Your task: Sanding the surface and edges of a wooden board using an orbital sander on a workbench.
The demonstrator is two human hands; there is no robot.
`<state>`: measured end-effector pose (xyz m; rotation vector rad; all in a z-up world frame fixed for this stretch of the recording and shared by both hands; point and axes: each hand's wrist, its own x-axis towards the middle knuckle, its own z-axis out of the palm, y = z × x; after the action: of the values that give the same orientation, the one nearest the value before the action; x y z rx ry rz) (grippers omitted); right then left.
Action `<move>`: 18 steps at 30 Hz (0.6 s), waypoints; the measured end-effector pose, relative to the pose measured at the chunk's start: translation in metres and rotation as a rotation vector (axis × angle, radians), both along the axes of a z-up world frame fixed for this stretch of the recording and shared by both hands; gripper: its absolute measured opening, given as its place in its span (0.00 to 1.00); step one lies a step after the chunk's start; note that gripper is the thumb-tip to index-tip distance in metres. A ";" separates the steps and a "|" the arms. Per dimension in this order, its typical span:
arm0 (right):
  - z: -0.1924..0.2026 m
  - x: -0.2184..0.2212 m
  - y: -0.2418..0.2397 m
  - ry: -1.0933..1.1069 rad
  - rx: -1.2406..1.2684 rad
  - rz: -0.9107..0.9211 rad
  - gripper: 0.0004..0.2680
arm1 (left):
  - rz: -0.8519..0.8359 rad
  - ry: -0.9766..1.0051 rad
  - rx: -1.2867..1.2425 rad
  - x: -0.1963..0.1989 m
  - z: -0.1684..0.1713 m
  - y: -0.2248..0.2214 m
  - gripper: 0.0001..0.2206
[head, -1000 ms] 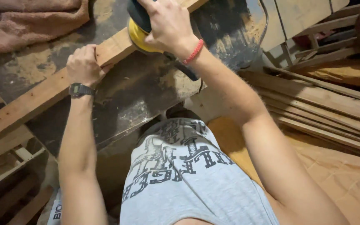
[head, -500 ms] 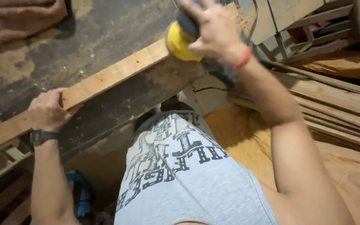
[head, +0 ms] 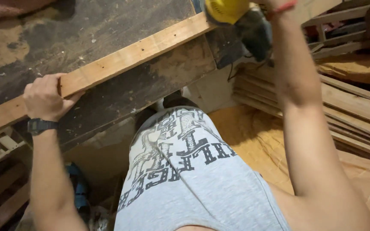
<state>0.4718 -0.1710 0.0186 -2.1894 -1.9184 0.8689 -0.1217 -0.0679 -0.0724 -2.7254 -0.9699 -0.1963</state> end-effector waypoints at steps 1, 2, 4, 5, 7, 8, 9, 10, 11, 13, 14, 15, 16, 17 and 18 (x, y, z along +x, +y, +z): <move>0.002 -0.027 0.016 0.014 -0.040 0.003 0.07 | -0.015 -0.030 0.010 0.001 0.002 0.000 0.25; 0.003 -0.048 0.031 0.028 -0.080 0.006 0.06 | -0.014 -0.028 0.012 0.001 0.001 0.000 0.25; 0.008 -0.089 0.057 0.055 -0.163 0.012 0.06 | 0.005 -0.044 0.003 0.002 -0.001 -0.002 0.27; 0.008 -0.100 0.057 0.069 -0.204 0.015 0.06 | 0.006 -0.044 0.004 0.002 -0.001 -0.003 0.27; 0.021 -0.128 0.073 0.095 -0.285 0.020 0.07 | 0.005 -0.091 -0.039 0.004 0.000 -0.003 0.26; 0.031 -0.158 0.075 0.094 -0.282 0.020 0.07 | 0.005 -0.092 -0.037 0.003 0.000 -0.004 0.26; 0.042 -0.188 0.077 -0.066 -0.067 0.082 0.10 | 0.008 -0.090 -0.029 0.003 0.001 -0.004 0.27; 0.053 -0.217 0.078 -0.225 0.150 0.145 0.16 | 0.012 -0.088 -0.022 0.003 0.001 -0.004 0.29; 0.064 -0.233 0.073 -0.229 0.151 0.141 0.16 | 0.008 -0.092 -0.020 0.004 0.003 -0.005 0.29; 0.084 -0.269 0.064 -0.261 0.235 0.231 0.35 | 0.002 -0.107 -0.044 0.005 0.006 -0.006 0.27; 0.074 -0.269 0.063 -0.262 0.237 0.230 0.35 | 0.001 -0.109 -0.041 0.005 0.005 -0.006 0.27; 0.064 -0.270 0.061 -0.272 0.310 0.222 0.35 | 0.005 -0.092 -0.017 0.004 0.004 -0.006 0.27; 0.053 -0.271 0.059 -0.282 0.382 0.213 0.35 | 0.009 -0.076 0.008 0.003 0.003 -0.007 0.28; 0.064 -0.260 0.058 -0.279 0.383 0.214 0.35 | 0.010 -0.073 0.008 0.003 0.002 -0.008 0.28; 0.074 -0.248 0.056 -0.223 0.356 0.180 0.28 | 0.021 -0.068 0.008 0.002 0.001 -0.010 0.27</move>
<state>0.2235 -0.1147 0.0930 -1.9924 -2.1948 0.2745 -0.1200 -0.0775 -0.0710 -2.7167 -1.0128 -0.2905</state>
